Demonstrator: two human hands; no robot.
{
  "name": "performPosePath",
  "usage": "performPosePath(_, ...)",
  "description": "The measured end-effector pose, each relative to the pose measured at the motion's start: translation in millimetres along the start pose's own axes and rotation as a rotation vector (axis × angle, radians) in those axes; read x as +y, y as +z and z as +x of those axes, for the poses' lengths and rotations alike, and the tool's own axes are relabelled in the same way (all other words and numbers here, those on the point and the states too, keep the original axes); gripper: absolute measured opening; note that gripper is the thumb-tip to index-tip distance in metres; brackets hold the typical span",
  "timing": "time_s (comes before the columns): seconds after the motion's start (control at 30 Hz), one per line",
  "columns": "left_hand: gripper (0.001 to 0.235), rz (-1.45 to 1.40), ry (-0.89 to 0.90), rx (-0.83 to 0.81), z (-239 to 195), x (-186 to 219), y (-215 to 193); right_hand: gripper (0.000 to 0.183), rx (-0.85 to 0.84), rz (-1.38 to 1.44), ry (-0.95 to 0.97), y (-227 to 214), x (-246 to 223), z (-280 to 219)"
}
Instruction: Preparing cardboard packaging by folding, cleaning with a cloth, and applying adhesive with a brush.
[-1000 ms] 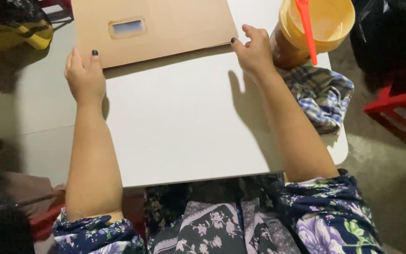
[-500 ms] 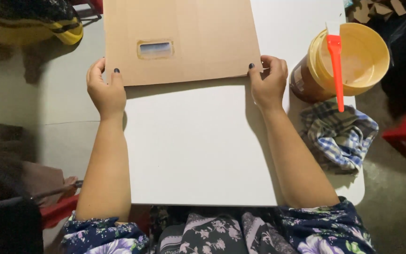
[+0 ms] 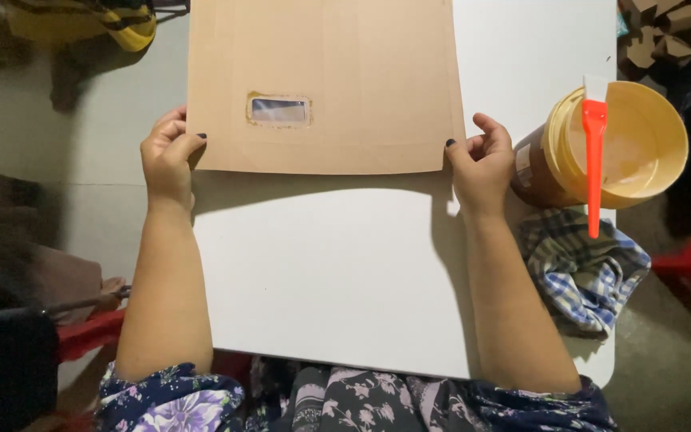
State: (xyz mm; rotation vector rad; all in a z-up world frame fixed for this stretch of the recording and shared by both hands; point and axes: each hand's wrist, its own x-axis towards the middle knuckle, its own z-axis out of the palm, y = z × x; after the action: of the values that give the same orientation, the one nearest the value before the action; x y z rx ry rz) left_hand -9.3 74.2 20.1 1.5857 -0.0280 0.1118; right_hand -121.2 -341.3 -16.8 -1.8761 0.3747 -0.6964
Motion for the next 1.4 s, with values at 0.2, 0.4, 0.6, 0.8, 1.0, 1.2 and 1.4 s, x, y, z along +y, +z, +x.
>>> performPosePath(0.2,0.036,0.039,-0.219,-0.038,-9.1,40.0,-8.3,0.056,-0.251,0.116,0.117,-21.4,-91.8,-28.8)
performPosePath(0.4,0.052,0.185,-0.373,-0.134,8.2,39.5,-35.6,0.067,-0.281,0.122,0.214,-87.1,-125.0,-114.7)
performPosePath(0.6,0.026,0.26,-0.109,-0.209,19.5,8.3,-30.5,0.068,-0.189,0.052,0.451,-137.6,-93.3,-218.1)
performPosePath(0.8,0.024,0.72,0.027,-0.168,-11.7,40.7,-5.3,0.055,-0.129,-0.174,0.429,-155.3,-111.3,-249.4)
performPosePath(1.0,0.052,1.064,0.196,-0.446,-80.6,33.6,-12.2,0.054,-0.141,-0.332,0.4,-172.9,-103.8,-250.1)
performPosePath(1.2,0.053,1.139,0.241,-0.526,-126.4,8.5,-30.5,0.08,-0.184,-0.709,0.342,-163.8,-105.1,-237.2)
performPosePath(1.4,0.052,1.087,0.205,-0.503,-129.0,18.8,-33.7,0.049,-0.256,-0.887,0.389,-156.1,-99.7,-222.5)
